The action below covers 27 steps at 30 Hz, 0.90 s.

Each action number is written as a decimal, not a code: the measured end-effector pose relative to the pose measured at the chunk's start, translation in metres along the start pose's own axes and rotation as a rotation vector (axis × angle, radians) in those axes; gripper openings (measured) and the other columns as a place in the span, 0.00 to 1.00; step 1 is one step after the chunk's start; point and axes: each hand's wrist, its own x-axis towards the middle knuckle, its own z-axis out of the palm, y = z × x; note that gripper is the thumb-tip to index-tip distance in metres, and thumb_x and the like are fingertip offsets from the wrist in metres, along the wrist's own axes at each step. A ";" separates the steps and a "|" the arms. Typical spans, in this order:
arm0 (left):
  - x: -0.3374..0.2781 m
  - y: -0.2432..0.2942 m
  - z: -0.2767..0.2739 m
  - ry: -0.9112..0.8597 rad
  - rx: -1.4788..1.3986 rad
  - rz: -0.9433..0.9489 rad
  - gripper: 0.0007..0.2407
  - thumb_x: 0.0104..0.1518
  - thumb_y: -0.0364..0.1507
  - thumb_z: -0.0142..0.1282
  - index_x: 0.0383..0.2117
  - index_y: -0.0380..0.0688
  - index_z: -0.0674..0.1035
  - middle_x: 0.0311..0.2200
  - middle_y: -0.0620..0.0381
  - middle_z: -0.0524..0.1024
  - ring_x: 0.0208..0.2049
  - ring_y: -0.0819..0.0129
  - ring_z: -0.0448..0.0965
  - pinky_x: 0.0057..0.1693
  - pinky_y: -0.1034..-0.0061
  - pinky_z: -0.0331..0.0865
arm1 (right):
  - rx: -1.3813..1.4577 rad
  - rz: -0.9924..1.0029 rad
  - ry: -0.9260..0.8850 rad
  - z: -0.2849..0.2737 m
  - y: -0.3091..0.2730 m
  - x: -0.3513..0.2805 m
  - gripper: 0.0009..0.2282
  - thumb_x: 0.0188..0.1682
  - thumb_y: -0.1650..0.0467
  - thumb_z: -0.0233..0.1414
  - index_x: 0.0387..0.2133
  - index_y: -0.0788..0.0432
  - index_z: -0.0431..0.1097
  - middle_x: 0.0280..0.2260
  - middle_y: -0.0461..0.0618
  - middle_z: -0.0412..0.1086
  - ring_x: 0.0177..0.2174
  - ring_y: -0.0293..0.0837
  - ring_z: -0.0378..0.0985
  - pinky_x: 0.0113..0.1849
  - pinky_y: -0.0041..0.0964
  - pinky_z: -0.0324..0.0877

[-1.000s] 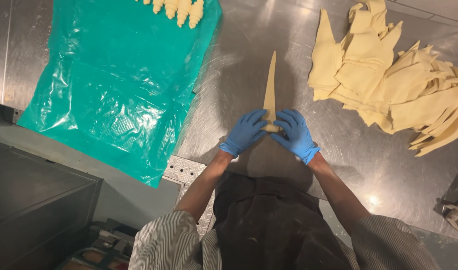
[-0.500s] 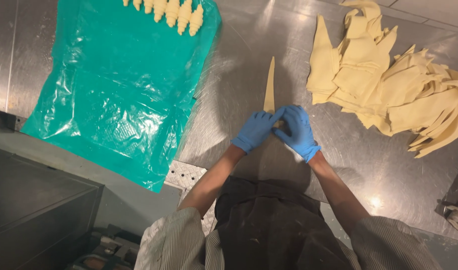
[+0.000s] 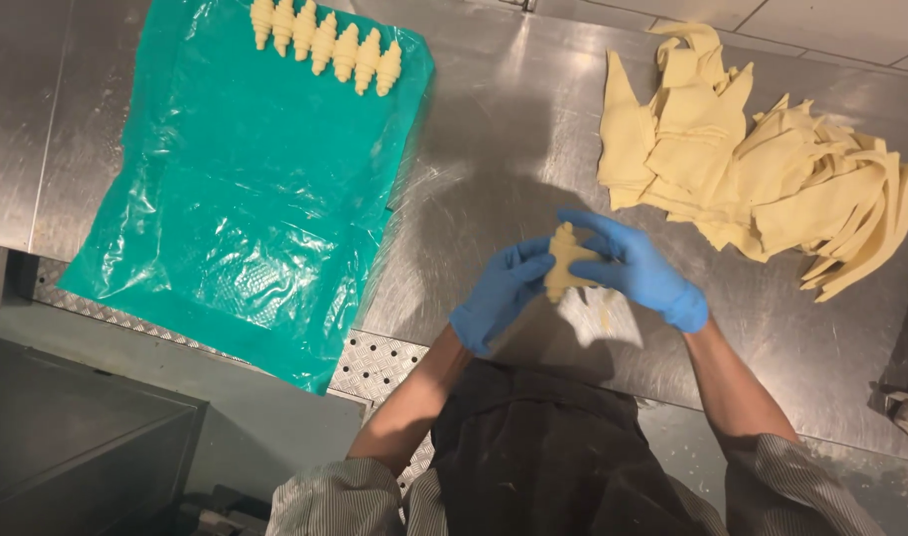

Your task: Roll triangular pieces of dough into croissant shapes.

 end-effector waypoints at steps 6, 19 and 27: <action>-0.023 -0.009 0.017 -0.075 0.147 0.065 0.19 0.62 0.23 0.58 0.60 0.32 0.72 0.51 0.52 0.77 0.50 0.68 0.79 0.57 0.72 0.74 | -0.252 -0.014 0.025 0.003 -0.042 -0.027 0.33 0.44 0.75 0.61 0.66 0.54 0.60 0.37 0.49 0.72 0.38 0.37 0.74 0.41 0.33 0.73; -0.037 -0.007 0.044 -0.079 0.035 0.076 0.19 0.61 0.24 0.57 0.59 0.33 0.71 0.49 0.50 0.78 0.47 0.64 0.81 0.54 0.70 0.75 | -0.427 -0.003 0.103 -0.008 -0.044 -0.043 0.34 0.37 0.72 0.66 0.62 0.50 0.67 0.20 0.43 0.65 0.22 0.35 0.66 0.30 0.32 0.68; -0.030 -0.021 0.032 -0.082 0.075 0.081 0.18 0.65 0.24 0.55 0.60 0.30 0.72 0.49 0.49 0.78 0.47 0.66 0.80 0.55 0.71 0.74 | -0.412 -0.090 0.130 -0.004 -0.038 -0.039 0.32 0.37 0.71 0.66 0.60 0.52 0.68 0.21 0.41 0.65 0.23 0.33 0.68 0.31 0.31 0.69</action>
